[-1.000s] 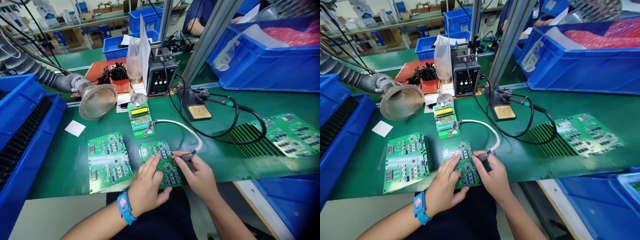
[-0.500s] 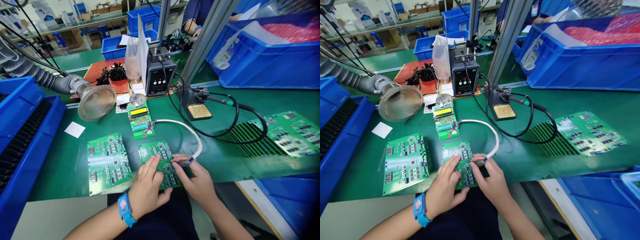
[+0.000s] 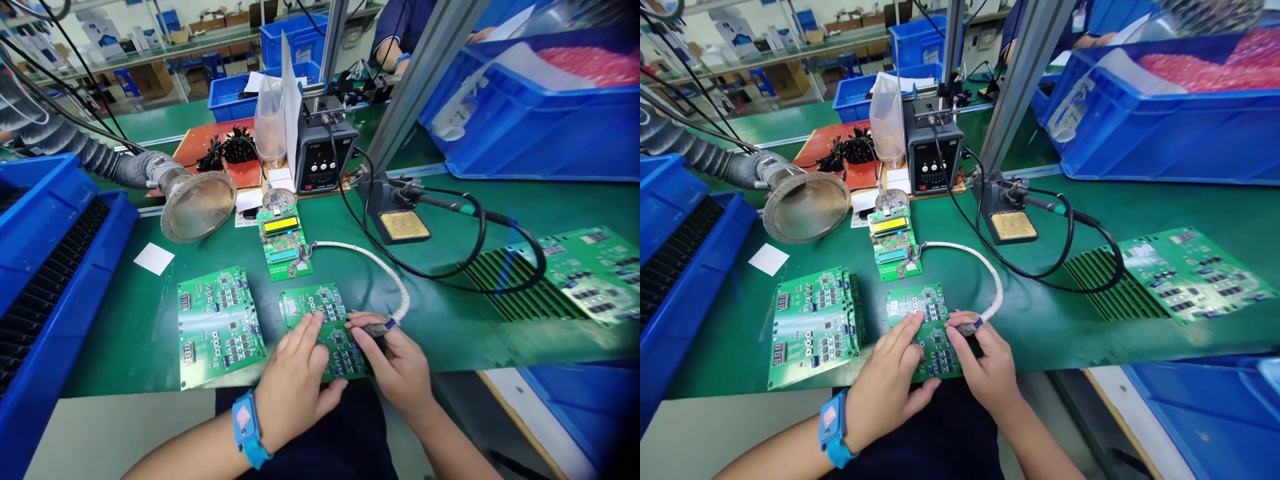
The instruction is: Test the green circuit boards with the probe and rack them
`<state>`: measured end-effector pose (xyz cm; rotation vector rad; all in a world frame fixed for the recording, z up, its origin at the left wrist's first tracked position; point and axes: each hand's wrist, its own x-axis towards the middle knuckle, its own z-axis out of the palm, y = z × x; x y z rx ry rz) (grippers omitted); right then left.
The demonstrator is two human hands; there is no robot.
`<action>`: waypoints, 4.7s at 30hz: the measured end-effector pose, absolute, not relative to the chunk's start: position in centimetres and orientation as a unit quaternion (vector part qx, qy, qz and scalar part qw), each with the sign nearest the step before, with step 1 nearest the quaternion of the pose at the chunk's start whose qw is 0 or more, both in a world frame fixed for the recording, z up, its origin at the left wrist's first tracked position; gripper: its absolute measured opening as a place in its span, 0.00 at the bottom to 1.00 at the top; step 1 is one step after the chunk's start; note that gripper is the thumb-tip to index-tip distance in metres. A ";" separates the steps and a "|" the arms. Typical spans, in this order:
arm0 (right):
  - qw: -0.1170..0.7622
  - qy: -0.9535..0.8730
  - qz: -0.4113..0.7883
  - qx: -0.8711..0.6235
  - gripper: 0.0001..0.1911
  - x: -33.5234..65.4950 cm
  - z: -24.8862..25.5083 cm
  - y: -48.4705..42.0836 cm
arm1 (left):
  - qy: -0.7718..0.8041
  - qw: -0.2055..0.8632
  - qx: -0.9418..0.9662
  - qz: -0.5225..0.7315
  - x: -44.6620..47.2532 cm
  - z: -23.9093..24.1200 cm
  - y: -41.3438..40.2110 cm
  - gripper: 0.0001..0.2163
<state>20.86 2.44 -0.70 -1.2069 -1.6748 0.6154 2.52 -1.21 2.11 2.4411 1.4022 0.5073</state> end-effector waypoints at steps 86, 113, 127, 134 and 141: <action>0.423 -0.663 0.235 -0.571 0.11 18.2 -0.4 7.7 | 0.558 0.036 0.829 -0.024 -13.0 10.6 0.9 0.56; 0.427 -0.707 0.082 -0.558 0.08 17.2 -0.5 7.6 | 0.395 0.034 0.887 0.237 1.0 3.1 -2.0 0.15; 0.456 -0.688 0.144 -0.546 0.06 17.3 -0.4 7.2 | 0.419 0.103 0.882 0.188 0.5 2.4 -1.7 0.11; 0.460 -0.690 0.138 -0.542 0.06 17.3 -0.5 7.2 | 0.413 0.135 0.875 0.211 0.4 2.0 -1.6 0.09; 0.458 -0.689 0.138 -0.544 0.07 17.2 -0.6 7.2 | 0.417 0.145 0.870 0.219 0.4 1.9 -1.7 0.11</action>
